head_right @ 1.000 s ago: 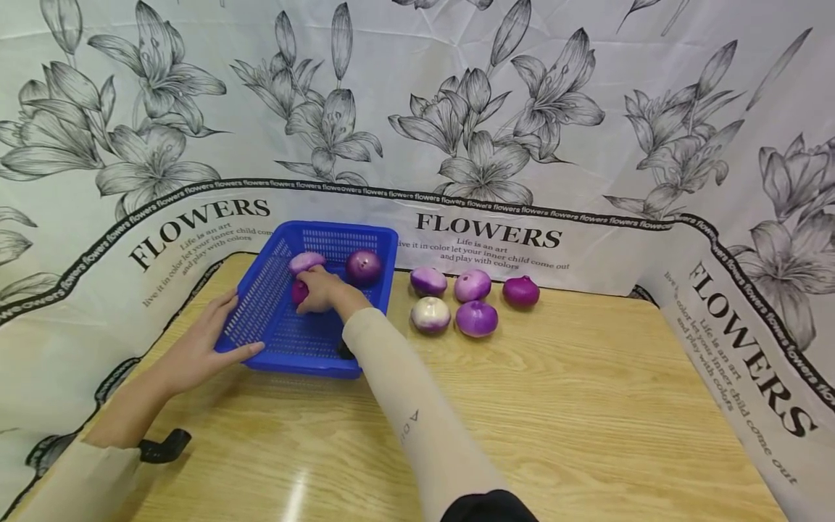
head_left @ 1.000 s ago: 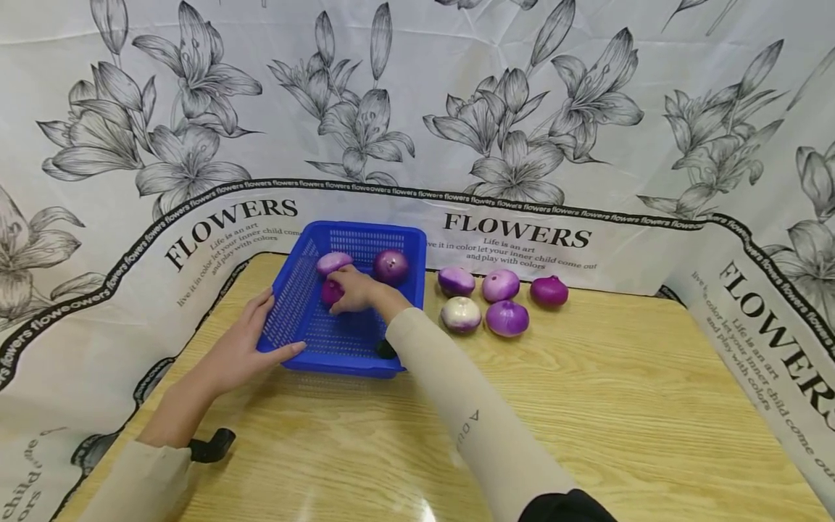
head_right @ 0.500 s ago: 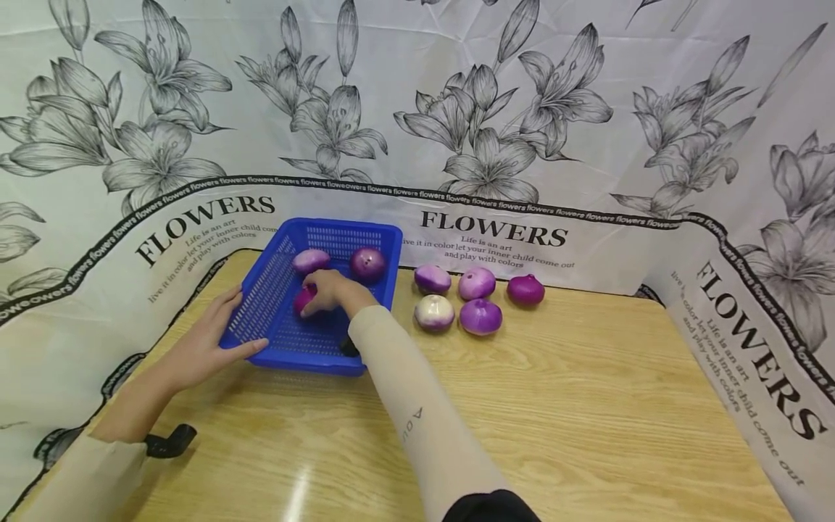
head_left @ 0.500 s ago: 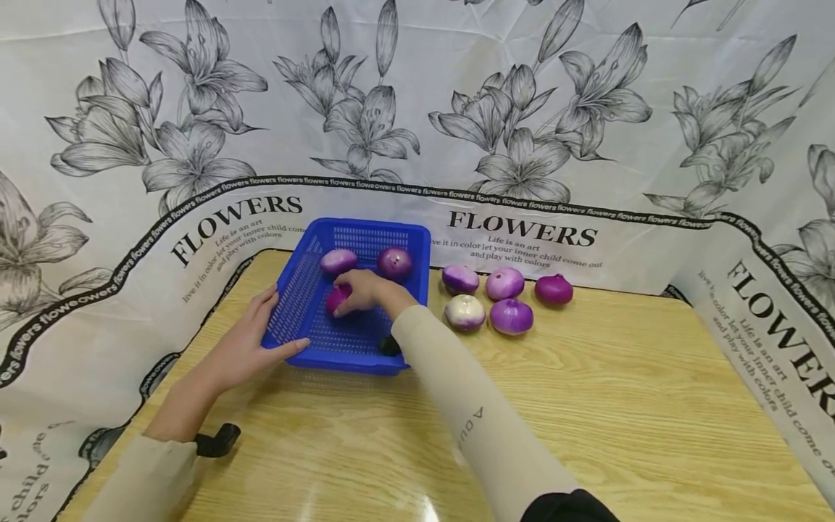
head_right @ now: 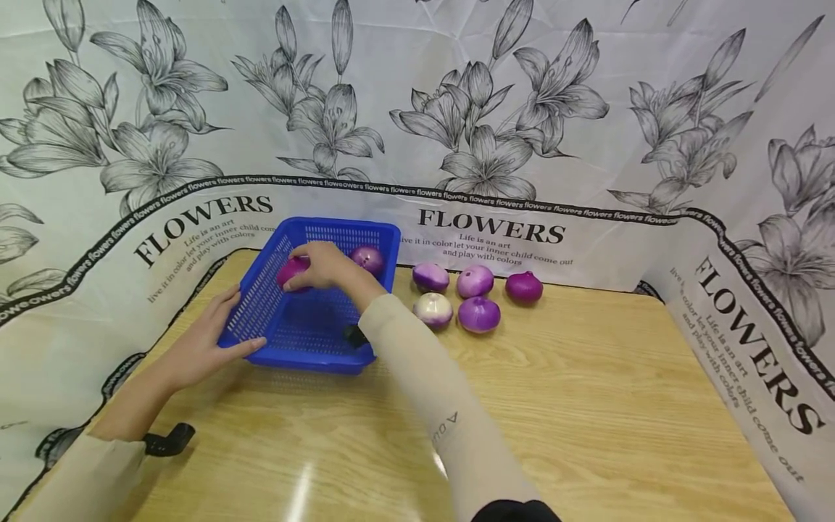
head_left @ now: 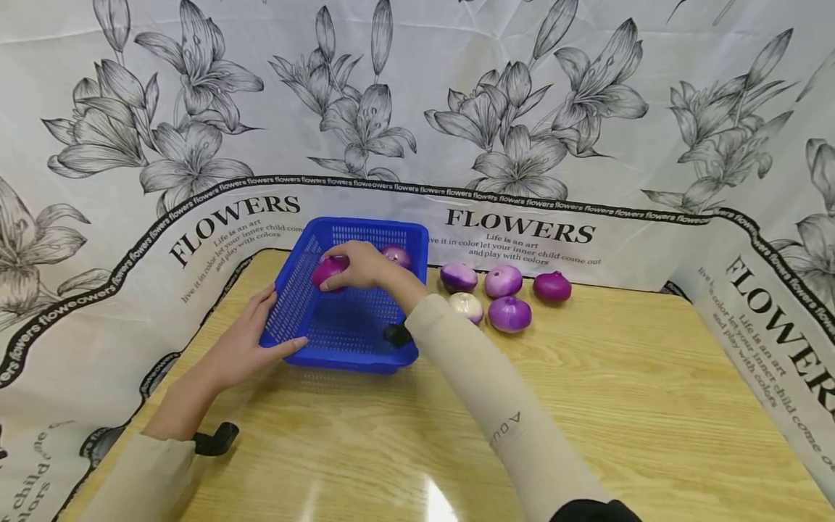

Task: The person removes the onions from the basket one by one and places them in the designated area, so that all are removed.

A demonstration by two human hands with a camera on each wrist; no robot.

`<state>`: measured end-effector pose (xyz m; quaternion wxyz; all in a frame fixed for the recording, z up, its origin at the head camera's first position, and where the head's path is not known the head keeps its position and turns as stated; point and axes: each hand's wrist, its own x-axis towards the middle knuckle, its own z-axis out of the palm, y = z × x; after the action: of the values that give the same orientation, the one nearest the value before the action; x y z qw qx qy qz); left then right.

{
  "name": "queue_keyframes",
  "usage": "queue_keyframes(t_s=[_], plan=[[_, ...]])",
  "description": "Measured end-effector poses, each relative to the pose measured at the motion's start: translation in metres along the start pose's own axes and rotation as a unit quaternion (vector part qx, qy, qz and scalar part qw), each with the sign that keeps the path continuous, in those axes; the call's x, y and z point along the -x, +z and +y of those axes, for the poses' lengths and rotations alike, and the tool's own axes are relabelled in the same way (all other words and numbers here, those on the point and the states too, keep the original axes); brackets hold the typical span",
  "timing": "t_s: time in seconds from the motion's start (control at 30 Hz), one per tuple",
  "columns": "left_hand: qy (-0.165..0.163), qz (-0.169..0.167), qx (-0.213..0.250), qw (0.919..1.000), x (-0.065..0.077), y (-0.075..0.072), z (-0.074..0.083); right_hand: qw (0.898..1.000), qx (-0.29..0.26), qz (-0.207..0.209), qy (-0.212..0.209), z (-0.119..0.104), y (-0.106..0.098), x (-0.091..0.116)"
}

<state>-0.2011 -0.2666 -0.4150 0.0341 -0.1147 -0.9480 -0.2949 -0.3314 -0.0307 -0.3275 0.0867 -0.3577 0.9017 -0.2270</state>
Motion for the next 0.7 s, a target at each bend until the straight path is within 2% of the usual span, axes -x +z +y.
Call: queue_keyframes(t_s=[0.23, 0.5, 0.7], plan=[[-0.002, -0.002, 0.000, 1.0000, 0.002, 0.001, -0.002, 0.999, -0.028, 0.037, 0.028, -0.006, -0.012, 0.026], [0.000, 0.006, -0.001, 1.0000, 0.003, -0.001, 0.000, 0.996, -0.043, 0.073, 0.014, -0.002, -0.026, 0.059], [0.001, 0.003, -0.004, 1.0000, 0.000, -0.001, 0.002, 0.994, -0.062, 0.093, 0.018, 0.011, -0.033, 0.083]])
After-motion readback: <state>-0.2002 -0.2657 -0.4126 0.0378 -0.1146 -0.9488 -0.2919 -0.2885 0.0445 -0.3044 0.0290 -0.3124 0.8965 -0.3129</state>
